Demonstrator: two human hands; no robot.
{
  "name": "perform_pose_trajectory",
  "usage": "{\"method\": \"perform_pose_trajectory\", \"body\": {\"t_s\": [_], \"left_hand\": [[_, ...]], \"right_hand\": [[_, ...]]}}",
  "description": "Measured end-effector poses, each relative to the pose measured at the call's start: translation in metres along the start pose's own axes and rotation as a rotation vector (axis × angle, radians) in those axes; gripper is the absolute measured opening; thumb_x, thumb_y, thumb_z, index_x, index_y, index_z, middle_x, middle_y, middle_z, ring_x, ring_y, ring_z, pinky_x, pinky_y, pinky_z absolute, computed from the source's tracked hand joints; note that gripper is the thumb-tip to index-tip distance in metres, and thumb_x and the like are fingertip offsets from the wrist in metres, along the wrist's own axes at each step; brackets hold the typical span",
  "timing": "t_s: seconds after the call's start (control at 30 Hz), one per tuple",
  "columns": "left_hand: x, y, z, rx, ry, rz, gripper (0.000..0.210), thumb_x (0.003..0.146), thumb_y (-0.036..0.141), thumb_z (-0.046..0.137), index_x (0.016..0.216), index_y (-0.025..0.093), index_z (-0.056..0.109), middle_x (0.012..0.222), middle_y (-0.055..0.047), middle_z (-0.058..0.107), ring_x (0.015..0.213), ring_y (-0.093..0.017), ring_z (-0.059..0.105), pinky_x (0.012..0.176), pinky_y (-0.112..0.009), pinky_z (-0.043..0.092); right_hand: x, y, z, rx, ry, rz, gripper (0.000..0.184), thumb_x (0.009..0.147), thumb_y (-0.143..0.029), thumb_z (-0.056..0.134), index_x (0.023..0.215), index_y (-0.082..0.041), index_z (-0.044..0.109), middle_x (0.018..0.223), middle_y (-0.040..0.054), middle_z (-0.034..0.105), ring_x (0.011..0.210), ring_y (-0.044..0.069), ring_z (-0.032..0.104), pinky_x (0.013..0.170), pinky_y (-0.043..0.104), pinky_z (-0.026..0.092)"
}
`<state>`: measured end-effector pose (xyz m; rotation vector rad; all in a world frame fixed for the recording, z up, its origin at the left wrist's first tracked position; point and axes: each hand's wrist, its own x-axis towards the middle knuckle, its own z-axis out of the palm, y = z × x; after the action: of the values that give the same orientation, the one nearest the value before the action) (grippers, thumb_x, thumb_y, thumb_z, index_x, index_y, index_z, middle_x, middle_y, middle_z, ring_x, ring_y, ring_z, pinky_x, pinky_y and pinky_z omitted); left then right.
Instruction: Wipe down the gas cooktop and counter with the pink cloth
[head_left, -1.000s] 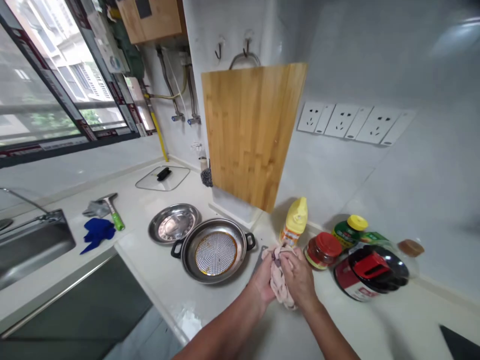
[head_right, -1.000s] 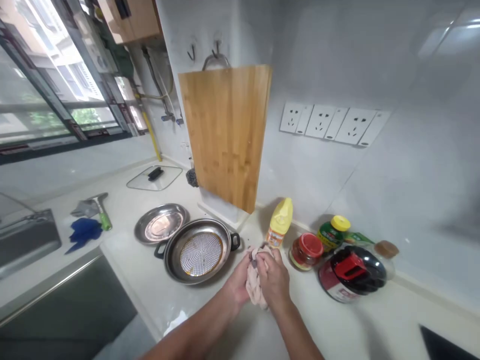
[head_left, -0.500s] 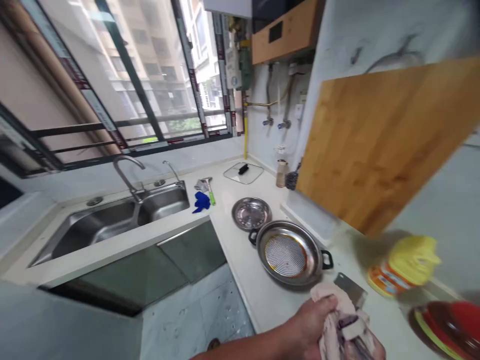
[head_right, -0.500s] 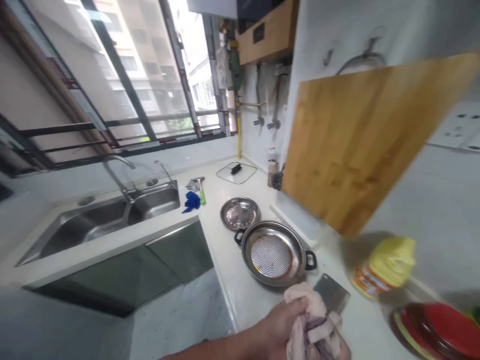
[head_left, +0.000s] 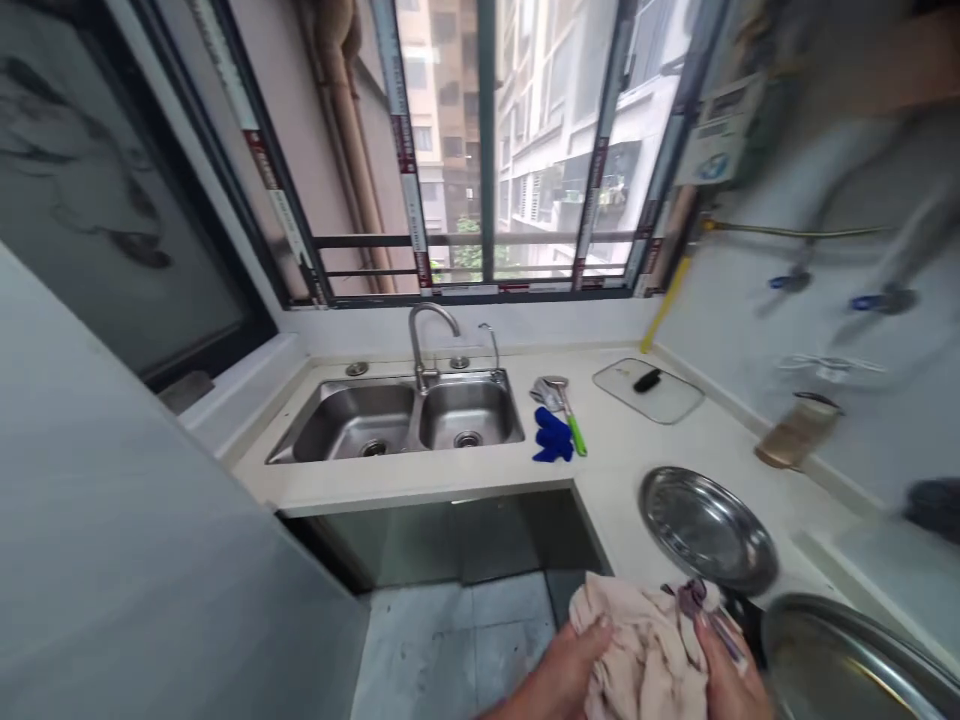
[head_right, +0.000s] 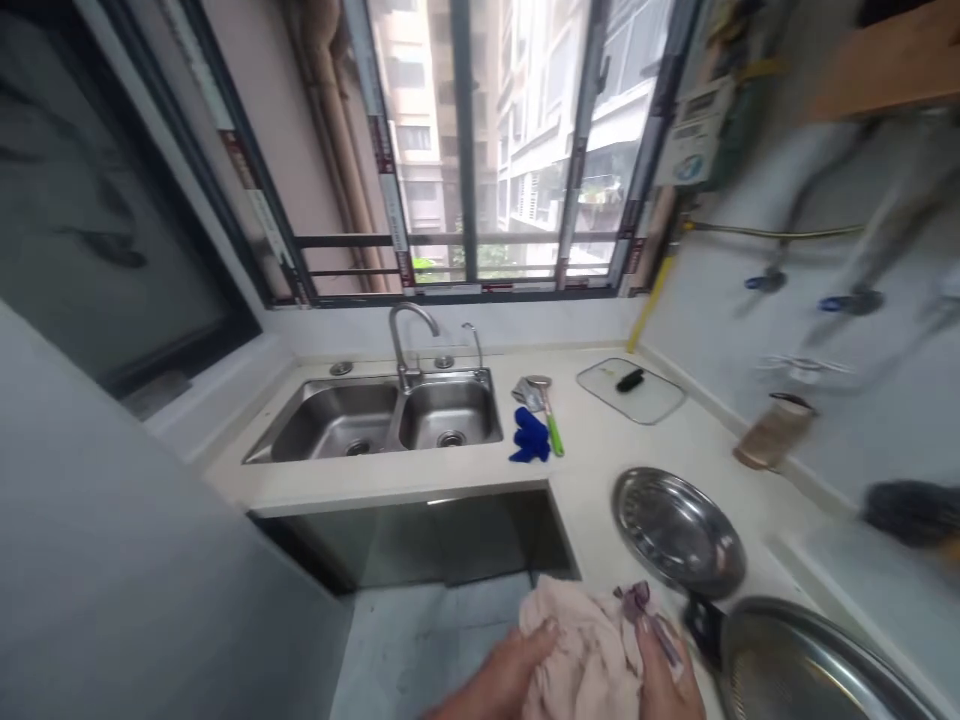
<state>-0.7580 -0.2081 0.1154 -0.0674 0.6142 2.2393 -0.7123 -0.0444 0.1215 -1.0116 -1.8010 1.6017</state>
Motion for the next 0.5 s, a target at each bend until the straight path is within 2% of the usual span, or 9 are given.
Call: {"method": "perform_pose_trajectory", "body": {"t_s": [0.1,0.17,0.23,0.33,0.4,0.5], "left_hand": [[-0.021,0.083,-0.026,-0.053,0.068,0.086,0.049,0.074,0.037,0.086,0.118,0.020,0.074,0.116,-0.015,0.080,0.122,-0.035,0.070,0.112,-0.050,0.049],[-0.035,0.127,-0.039,-0.101,0.065,0.124,0.049,0.081,0.037,0.081,0.126,0.022,0.071,0.120,-0.014,0.079,0.122,-0.033,0.070,0.111,-0.048,0.049],[-0.042,0.161,-0.048,-0.143,-0.008,0.104,0.052,0.086,0.048,0.074,0.131,0.021,0.068,0.119,-0.015,0.079,0.122,-0.033,0.070,0.110,-0.049,0.050],[-0.041,0.201,-0.061,-0.182,-0.081,0.124,0.057,0.090,0.062,0.065,0.130,0.022,0.069,0.111,-0.015,0.080,0.117,-0.034,0.072,0.106,-0.051,0.052],[-0.034,0.228,-0.074,-0.182,-0.017,0.203,0.052,0.090,0.063,0.064,0.120,0.021,0.073,0.099,-0.012,0.081,0.109,-0.032,0.074,0.101,-0.047,0.055],[-0.022,0.273,-0.103,-0.029,0.159,0.393,0.047,0.091,0.061,0.061,0.098,0.018,0.078,0.082,-0.009,0.077,0.093,-0.027,0.075,0.088,-0.038,0.059]], "right_hand": [[-0.002,-0.021,0.087,0.192,-0.239,0.071,0.061,0.073,-0.069,0.075,0.115,-0.025,0.073,0.105,0.0097,0.079,0.099,0.034,0.075,0.077,0.043,0.065],[-0.011,-0.041,0.140,0.327,-0.364,0.123,0.064,0.074,-0.065,0.078,0.122,-0.025,0.069,0.116,0.0085,0.077,0.103,0.032,0.075,0.079,0.041,0.065],[-0.023,-0.062,0.190,0.400,-0.453,0.136,0.066,0.073,-0.062,0.080,0.126,-0.026,0.067,0.124,0.0079,0.075,0.108,0.032,0.073,0.082,0.040,0.064],[-0.043,-0.084,0.258,0.371,-0.572,0.086,0.062,0.075,-0.063,0.077,0.124,-0.026,0.066,0.123,0.0079,0.073,0.109,0.031,0.071,0.087,0.042,0.061],[-0.061,-0.088,0.298,0.260,-0.686,-0.070,0.051,0.080,-0.063,0.072,0.116,-0.027,0.067,0.117,0.0080,0.072,0.109,0.032,0.070,0.091,0.046,0.059],[-0.093,-0.082,0.348,0.057,-0.877,-0.514,0.032,0.087,-0.053,0.066,0.103,-0.027,0.072,0.112,0.0101,0.066,0.107,0.032,0.065,0.094,0.049,0.055]]}}
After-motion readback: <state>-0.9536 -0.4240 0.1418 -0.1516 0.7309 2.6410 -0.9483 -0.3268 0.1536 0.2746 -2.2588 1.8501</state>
